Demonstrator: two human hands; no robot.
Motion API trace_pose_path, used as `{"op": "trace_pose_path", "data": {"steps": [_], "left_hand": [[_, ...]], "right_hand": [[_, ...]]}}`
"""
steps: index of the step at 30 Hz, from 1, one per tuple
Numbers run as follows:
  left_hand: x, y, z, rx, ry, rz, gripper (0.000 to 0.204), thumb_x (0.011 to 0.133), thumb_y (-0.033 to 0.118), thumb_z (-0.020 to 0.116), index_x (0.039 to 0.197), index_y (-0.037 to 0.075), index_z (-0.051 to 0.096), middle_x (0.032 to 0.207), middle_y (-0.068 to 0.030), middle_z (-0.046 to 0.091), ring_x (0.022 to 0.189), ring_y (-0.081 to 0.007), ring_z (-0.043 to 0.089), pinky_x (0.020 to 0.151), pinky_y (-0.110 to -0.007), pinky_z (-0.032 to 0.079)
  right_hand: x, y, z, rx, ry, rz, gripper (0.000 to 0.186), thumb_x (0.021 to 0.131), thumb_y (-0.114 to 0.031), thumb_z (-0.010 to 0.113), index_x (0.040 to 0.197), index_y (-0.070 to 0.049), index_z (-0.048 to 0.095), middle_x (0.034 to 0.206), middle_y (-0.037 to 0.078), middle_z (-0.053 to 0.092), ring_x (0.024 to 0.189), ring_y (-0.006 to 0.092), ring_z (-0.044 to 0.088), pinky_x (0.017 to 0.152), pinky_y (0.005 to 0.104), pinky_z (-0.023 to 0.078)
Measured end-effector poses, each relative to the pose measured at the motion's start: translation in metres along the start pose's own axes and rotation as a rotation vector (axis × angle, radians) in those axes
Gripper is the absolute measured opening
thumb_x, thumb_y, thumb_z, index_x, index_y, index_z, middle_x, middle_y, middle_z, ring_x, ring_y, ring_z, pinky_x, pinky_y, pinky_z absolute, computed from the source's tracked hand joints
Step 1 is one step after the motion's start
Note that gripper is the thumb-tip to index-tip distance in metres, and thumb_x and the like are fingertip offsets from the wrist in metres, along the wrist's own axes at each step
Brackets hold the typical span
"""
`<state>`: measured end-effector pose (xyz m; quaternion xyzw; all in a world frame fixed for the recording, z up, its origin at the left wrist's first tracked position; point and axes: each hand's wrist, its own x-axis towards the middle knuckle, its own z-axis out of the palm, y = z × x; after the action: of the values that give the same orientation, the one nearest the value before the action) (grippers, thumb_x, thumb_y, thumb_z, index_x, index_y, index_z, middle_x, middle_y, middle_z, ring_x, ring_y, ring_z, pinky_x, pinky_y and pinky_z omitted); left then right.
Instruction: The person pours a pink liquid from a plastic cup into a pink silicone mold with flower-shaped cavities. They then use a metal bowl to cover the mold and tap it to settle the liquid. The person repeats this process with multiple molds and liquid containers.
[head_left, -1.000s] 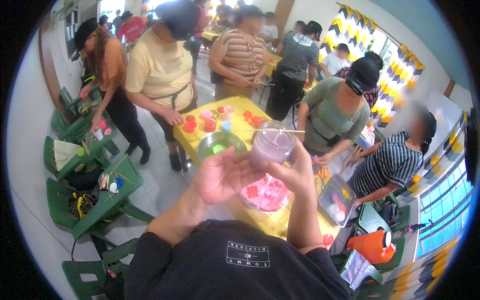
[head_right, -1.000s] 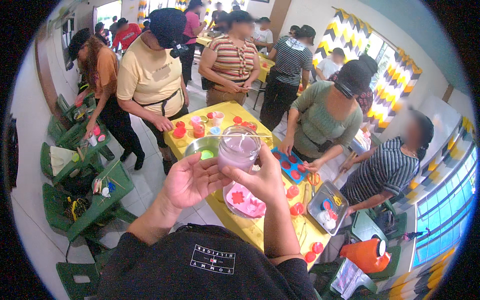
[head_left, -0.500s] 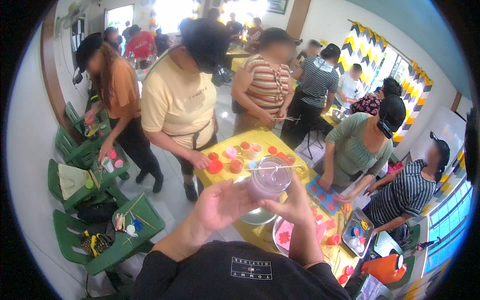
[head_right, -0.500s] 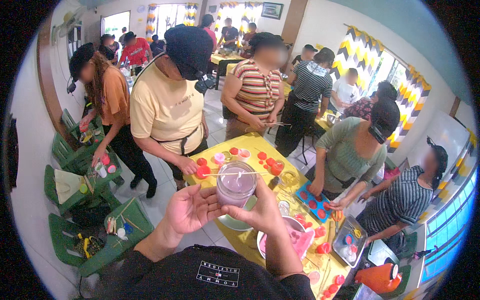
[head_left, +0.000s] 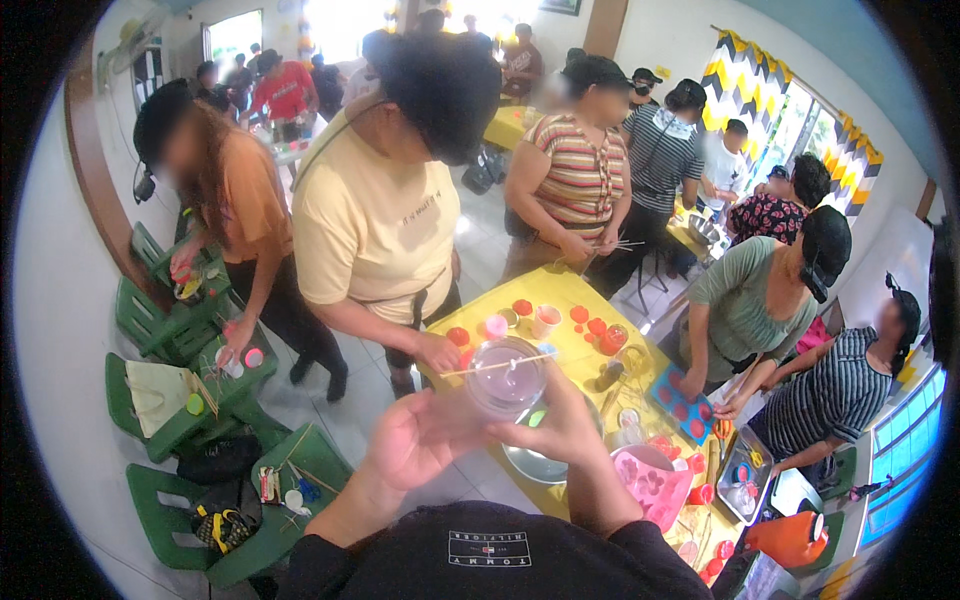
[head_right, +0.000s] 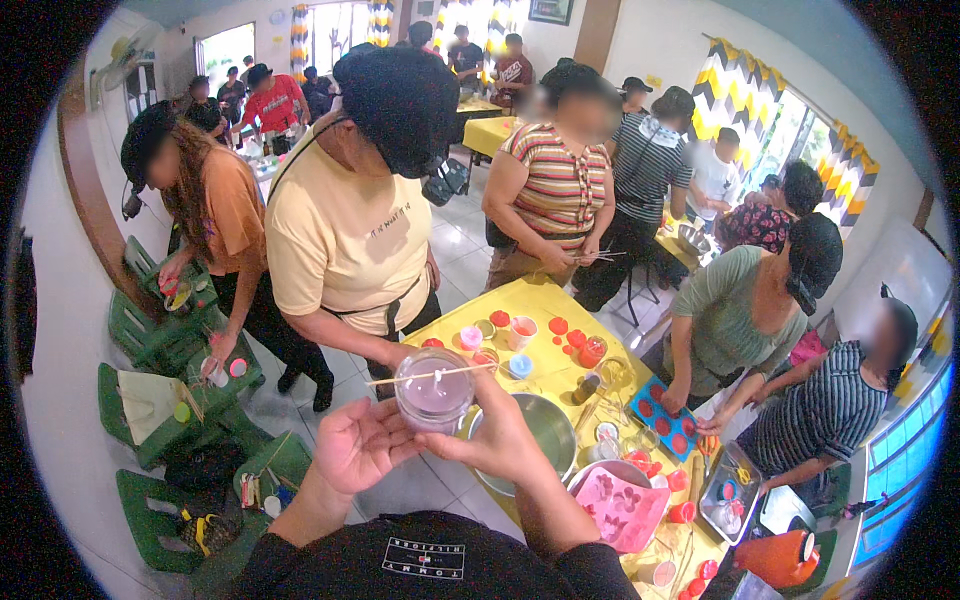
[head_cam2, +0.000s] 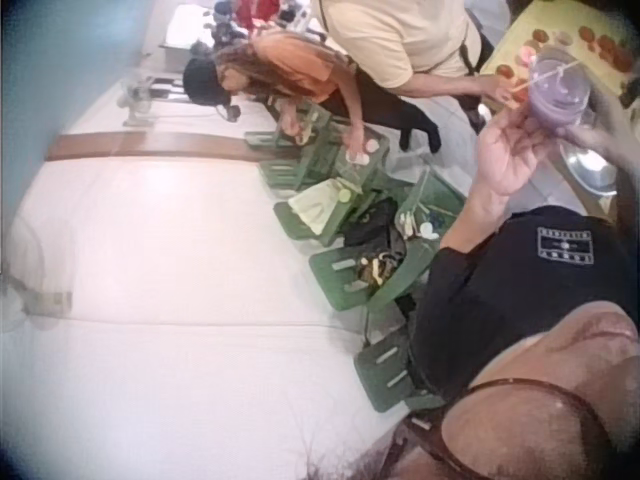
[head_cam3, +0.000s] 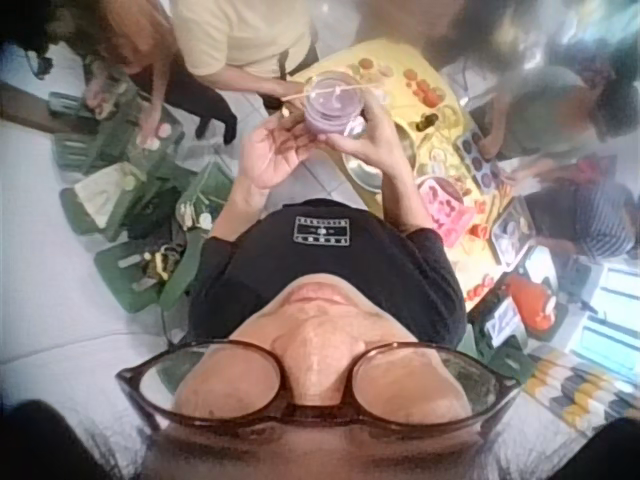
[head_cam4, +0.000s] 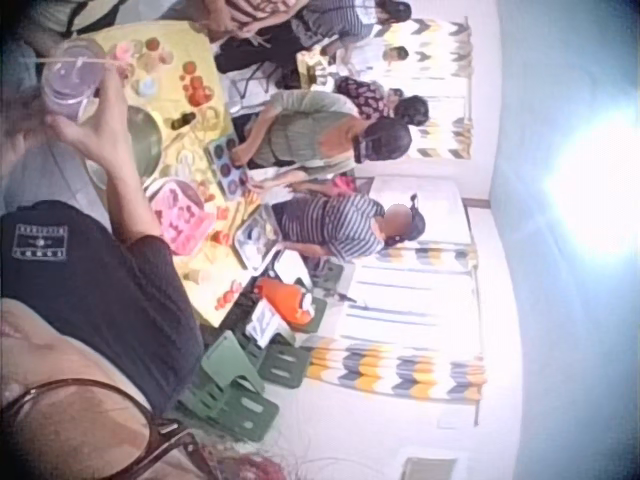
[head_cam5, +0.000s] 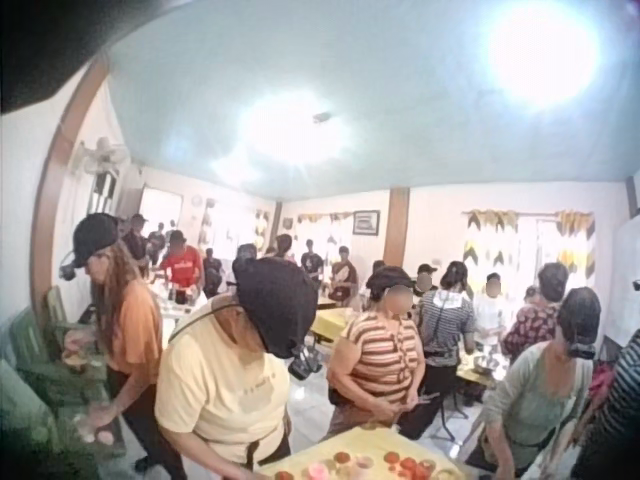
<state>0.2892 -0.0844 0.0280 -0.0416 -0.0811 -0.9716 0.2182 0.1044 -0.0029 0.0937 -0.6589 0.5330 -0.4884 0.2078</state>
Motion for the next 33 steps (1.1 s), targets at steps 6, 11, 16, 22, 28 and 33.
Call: {"op": "trace_pose_path", "data": {"steps": [6,11,16,22,28,33], "left_hand": [[0.008,0.002,0.003,-0.02,-0.036,0.036,0.05,0.092,0.026,0.032,0.127,-0.009,0.035,0.128,-0.0231,0.044,0.121,-0.0351,0.042,0.105,-0.048,0.028],[0.02,0.0,-0.004,-0.005,0.023,0.059,0.051,0.093,0.028,0.03,0.127,-0.009,0.036,0.127,-0.0261,0.044,0.12,-0.0376,0.042,0.106,-0.048,0.025],[0.044,-0.009,-0.014,-0.014,0.045,-0.006,0.05,0.093,0.026,0.029,0.128,-0.008,0.035,0.13,-0.0259,0.041,0.123,-0.0369,0.039,0.107,-0.048,0.024],[0.064,0.004,-0.02,-0.162,-0.07,-0.085,0.049,0.093,0.026,0.029,0.129,-0.008,0.034,0.129,-0.0258,0.041,0.122,-0.0359,0.039,0.106,-0.047,0.026],[0.079,0.04,-0.025,-0.052,-0.07,-0.116,0.05,0.093,0.026,0.031,0.129,-0.008,0.032,0.13,-0.025,0.041,0.12,-0.0349,0.042,0.104,-0.045,0.031],[0.085,0.066,-0.014,-0.052,-0.125,-0.138,0.05,0.093,0.026,0.031,0.129,-0.008,0.033,0.13,-0.0251,0.041,0.122,-0.0354,0.04,0.107,-0.045,0.027]], "right_hand": [[0.015,0.018,-0.002,0.077,-0.027,-0.089,0.074,0.062,-0.018,0.079,0.123,0.004,0.042,0.115,0.017,0.054,0.108,0.0234,0.052,0.09,0.0337,0.041],[0.015,0.022,-0.011,0.085,0.033,-0.053,0.077,0.062,-0.019,0.079,0.125,0.002,0.04,0.115,0.017,0.053,0.109,0.0232,0.051,0.091,0.0335,0.041],[0.006,0.045,-0.023,0.037,0.046,0.029,0.075,0.062,-0.02,0.079,0.124,0.001,0.042,0.115,0.015,0.055,0.108,0.0228,0.053,0.091,0.0337,0.041],[0.019,0.044,-0.023,-0.004,0.062,0.089,0.075,0.062,-0.021,0.079,0.123,0.0,0.041,0.114,0.014,0.055,0.108,0.0223,0.054,0.091,0.0341,0.041],[0.047,0.049,-0.005,0.021,0.171,0.097,0.077,0.063,-0.021,0.08,0.125,0.002,0.039,0.115,0.014,0.054,0.109,0.0218,0.052,0.093,0.0332,0.04],[0.068,0.047,0.004,0.105,0.223,0.059,0.078,0.064,-0.022,0.08,0.125,0.004,0.038,0.116,0.013,0.053,0.108,0.0199,0.052,0.092,0.0322,0.04]]}}
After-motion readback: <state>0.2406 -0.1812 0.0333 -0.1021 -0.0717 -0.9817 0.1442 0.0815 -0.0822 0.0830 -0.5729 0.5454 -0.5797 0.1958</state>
